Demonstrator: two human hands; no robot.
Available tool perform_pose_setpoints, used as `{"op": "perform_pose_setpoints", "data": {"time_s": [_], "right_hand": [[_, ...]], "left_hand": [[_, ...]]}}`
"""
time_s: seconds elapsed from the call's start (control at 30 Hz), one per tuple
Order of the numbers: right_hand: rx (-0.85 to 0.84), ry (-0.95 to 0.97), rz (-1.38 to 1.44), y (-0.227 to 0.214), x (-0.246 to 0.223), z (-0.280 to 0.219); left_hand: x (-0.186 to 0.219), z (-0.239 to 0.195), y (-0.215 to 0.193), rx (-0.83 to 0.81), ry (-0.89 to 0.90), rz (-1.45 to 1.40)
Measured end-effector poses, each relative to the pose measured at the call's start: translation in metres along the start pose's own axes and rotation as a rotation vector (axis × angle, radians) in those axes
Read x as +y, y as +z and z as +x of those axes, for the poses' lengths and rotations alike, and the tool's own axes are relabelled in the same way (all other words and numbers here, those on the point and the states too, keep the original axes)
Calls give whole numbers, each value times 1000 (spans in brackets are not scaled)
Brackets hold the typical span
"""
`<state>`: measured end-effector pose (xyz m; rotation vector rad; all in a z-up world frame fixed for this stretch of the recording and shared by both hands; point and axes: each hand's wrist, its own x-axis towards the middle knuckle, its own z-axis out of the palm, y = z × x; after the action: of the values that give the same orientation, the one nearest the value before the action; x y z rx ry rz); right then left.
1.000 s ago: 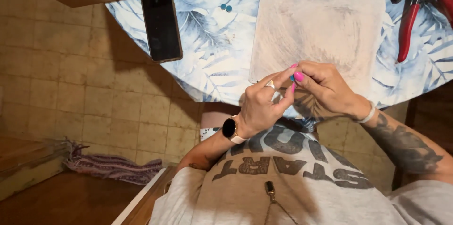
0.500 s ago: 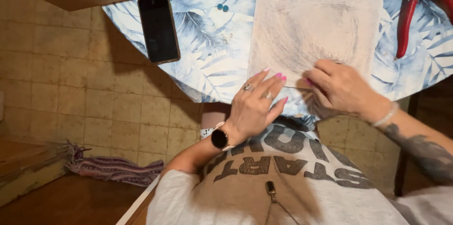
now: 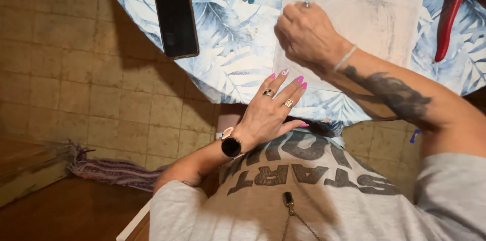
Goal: Sand the edges of small glass tiles using a sanding block on a table.
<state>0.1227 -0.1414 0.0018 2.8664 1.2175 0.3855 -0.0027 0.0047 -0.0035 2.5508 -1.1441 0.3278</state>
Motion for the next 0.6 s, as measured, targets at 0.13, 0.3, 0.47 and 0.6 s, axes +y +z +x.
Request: {"op": "perform_pose_setpoints", "data": {"time_s": [0.13,0.3,0.47,0.6], "right_hand": [[129,-335,-28,-10,6,-62],[-395,-478,-50,-59,59,-164],[-322,-151,97,-69,52,-136],[40,251,798,-27,0,-123]], "left_hand": [[1,-4,18,206,-13,-164],[2,-3,17,203,-18,-146],[6,16,5,300,-104,-306],[19,35,-10,462,-294,-736]]}}
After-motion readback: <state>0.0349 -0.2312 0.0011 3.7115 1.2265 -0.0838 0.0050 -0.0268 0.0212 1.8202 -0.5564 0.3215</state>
